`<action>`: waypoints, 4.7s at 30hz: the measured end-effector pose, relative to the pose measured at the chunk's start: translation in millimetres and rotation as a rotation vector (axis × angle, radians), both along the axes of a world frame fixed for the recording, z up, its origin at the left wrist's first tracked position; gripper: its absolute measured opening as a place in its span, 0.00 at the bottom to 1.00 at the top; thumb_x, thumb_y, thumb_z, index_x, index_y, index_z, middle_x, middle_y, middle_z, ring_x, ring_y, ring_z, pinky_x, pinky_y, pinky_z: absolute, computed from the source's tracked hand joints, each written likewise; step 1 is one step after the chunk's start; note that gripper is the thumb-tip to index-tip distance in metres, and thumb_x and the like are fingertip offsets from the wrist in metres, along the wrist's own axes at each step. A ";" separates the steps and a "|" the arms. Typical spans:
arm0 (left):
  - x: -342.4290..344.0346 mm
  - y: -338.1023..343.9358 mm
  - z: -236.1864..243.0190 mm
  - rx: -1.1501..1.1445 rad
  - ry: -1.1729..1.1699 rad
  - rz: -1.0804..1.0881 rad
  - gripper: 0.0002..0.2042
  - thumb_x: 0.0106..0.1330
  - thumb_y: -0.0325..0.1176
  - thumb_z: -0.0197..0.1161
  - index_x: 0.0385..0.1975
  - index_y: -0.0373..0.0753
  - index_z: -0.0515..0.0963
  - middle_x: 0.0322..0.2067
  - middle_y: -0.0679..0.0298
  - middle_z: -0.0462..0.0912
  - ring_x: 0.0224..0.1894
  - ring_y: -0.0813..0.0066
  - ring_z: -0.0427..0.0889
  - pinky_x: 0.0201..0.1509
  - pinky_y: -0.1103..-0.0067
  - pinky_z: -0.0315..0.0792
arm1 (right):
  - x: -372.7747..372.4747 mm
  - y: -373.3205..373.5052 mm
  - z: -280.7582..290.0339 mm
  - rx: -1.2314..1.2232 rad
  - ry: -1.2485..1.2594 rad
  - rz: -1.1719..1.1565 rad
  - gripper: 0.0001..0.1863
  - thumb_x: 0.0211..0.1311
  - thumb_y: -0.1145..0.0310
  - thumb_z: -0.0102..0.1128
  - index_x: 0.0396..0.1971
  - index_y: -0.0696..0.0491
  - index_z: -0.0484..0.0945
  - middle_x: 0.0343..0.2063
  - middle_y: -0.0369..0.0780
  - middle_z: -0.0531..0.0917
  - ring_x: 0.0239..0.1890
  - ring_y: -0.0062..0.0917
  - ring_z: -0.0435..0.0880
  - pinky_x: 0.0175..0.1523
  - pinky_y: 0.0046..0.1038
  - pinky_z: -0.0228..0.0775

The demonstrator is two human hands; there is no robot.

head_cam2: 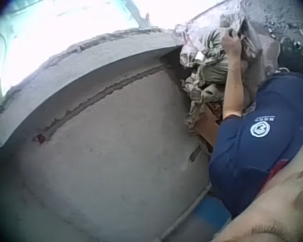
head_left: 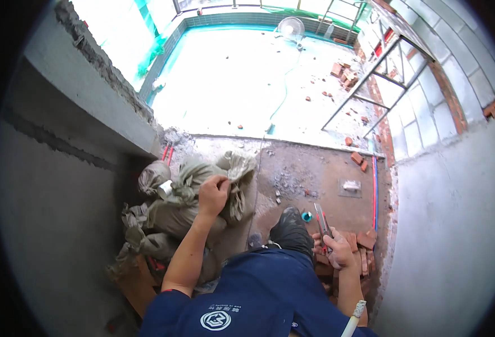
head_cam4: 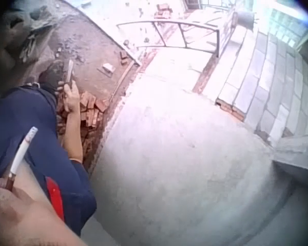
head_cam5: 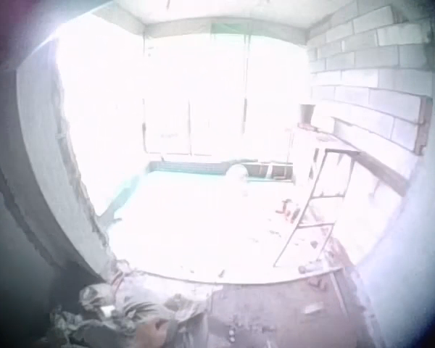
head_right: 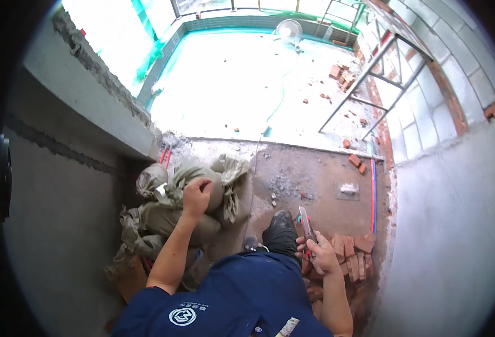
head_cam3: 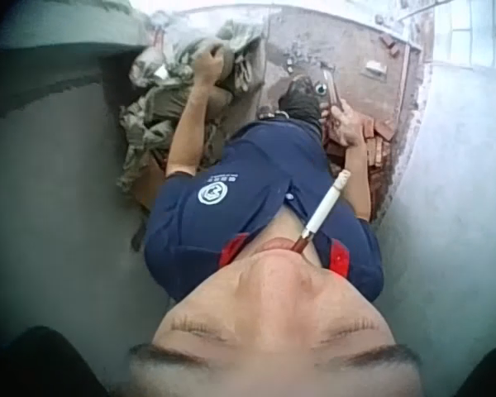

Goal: The person takes a pair of pliers from a bag and then uses them to pull and secure electrical wires through a junction box on a wall pipe.

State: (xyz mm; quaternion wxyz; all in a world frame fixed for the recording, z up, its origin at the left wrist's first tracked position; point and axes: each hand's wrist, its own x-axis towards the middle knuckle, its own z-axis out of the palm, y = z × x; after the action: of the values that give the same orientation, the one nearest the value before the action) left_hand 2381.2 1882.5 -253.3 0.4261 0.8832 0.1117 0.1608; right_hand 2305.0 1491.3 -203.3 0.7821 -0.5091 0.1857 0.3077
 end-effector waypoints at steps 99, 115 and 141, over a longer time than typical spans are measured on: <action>753.1 1020.5 63.5 0.151 -0.744 2.221 0.13 0.68 0.38 0.57 0.31 0.33 0.72 0.22 0.54 0.75 0.25 0.59 0.75 0.32 0.70 0.68 | 1064.1 1501.9 100.5 0.612 -1.707 2.100 0.25 0.67 0.55 0.54 0.53 0.61 0.71 0.28 0.37 0.78 0.26 0.18 0.72 0.33 0.22 0.67; 832.2 1075.7 0.8 0.328 -0.599 2.380 0.32 0.64 0.35 0.58 0.60 0.22 0.52 0.53 0.33 0.64 0.55 0.38 0.66 0.59 0.62 0.62 | 1017.1 1490.1 117.1 0.419 -1.196 2.501 0.24 0.70 0.54 0.50 0.54 0.59 0.69 0.24 0.34 0.75 0.23 0.15 0.70 0.29 0.19 0.64; 750.6 1040.1 65.1 -0.016 -1.361 2.048 0.11 0.66 0.38 0.60 0.33 0.35 0.73 0.26 0.67 0.76 0.29 0.80 0.72 0.36 0.79 0.68 | 967.2 1502.1 164.2 0.721 -2.160 2.174 0.21 0.67 0.60 0.52 0.53 0.58 0.71 0.42 0.52 0.80 0.43 0.47 0.80 0.46 0.38 0.72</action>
State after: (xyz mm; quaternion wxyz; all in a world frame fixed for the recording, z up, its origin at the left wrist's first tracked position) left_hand 3131.8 2922.6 -188.3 0.0800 0.1213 0.5094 0.8482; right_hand 3272.2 2993.4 -39.0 -0.0286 0.1585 0.9592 -0.2322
